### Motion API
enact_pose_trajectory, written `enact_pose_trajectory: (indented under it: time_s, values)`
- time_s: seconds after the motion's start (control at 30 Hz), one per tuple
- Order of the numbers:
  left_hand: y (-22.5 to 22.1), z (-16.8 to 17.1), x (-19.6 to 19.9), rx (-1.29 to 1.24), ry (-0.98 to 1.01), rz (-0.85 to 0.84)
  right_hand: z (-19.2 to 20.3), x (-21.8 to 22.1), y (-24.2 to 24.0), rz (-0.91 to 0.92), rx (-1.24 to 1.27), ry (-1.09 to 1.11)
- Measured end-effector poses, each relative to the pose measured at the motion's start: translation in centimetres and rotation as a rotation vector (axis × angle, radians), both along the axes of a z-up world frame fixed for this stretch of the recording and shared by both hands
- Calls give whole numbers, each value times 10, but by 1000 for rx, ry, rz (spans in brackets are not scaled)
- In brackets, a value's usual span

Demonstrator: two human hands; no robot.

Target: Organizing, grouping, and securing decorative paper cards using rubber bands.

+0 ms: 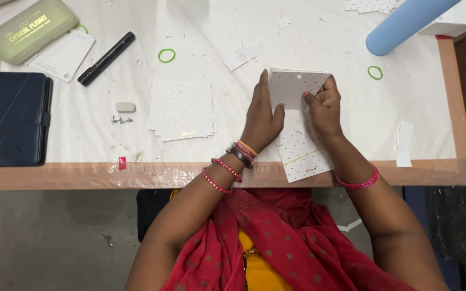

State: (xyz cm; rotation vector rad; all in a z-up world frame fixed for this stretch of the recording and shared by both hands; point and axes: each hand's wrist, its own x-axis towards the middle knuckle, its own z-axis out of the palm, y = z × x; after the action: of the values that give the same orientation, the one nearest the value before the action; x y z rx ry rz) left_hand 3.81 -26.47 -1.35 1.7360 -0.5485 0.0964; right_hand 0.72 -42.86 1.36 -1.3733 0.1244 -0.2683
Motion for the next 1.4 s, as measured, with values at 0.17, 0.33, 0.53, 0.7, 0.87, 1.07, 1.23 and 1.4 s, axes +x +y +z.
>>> enact_pose_trajectory:
  time_s: [0.17,0.33,0.53,0.7,0.87,1.07,1.23,1.4]
  values:
    - [37,-3,22,-21,112,35,19,3,0,59,-207,143]
    - [75,5,27,-236,525,-133,21,-1,-1,198,-40,219]
    - [94,10,16,-432,714,-179,44,-12,22,235,18,330]
    - [102,2,9,-423,652,-177,30,-19,23,227,-155,298]
    - [110,9,0,-218,453,-44,23,-24,31,222,-182,265]
    - [124,22,-7,-184,454,77,0,-36,33,195,-97,254]
    - [135,17,-11,-293,492,25,-5,-43,42,196,-21,255]
    - [146,31,-17,-295,565,39,3,-49,63,206,122,246]
